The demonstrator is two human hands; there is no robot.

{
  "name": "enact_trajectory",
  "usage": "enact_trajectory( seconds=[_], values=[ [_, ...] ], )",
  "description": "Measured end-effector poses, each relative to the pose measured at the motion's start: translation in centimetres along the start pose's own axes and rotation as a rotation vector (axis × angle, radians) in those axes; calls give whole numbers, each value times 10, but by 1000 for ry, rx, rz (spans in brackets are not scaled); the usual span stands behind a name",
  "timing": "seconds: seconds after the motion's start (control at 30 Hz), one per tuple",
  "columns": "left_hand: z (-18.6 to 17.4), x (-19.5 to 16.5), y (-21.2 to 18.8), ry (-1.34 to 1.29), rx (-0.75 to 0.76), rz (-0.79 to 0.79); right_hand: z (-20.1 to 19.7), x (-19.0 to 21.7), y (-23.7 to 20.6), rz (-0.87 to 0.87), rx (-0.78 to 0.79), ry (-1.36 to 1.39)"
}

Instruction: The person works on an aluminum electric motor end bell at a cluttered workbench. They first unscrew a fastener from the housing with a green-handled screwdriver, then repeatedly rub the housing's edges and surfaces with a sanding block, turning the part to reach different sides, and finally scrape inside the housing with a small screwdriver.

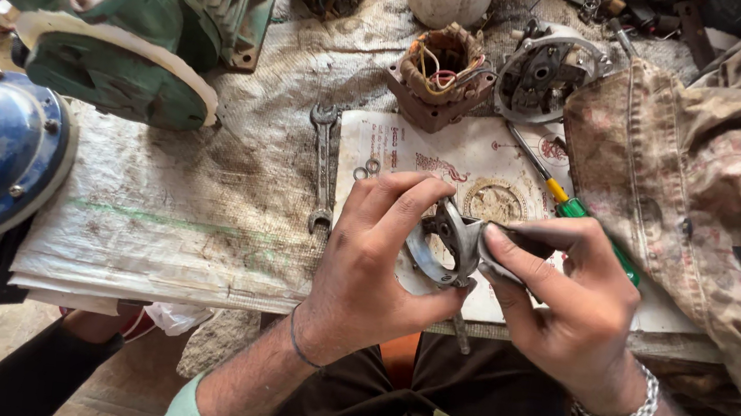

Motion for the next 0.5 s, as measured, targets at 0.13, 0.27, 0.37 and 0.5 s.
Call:
enact_trajectory(
  seconds=[0.13, 0.27, 0.37, 0.5],
  values=[
    [0, 0, 0, 16, -8, -1, 1, 7, -1, -118, 16, 34],
    [1, -2, 0, 29, -23, 5, 0, 6, 0, -116, 14, 57],
    [1, -1, 0, 40, -17, 3, -1, 3, 2, -51, 3, 63],
    [3, -1, 0, 46, -9, 5, -1, 8, 3, -112, 26, 132]
  ],
)
Point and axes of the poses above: each hand's wrist, its own y-axis towards the middle knuckle, its own z-axis out of the palm, x = y × z, the point moved 6 cm from there along y, towards the middle knuckle, and after that the axes turned 4 degrees about y, right-handed, at the moved point
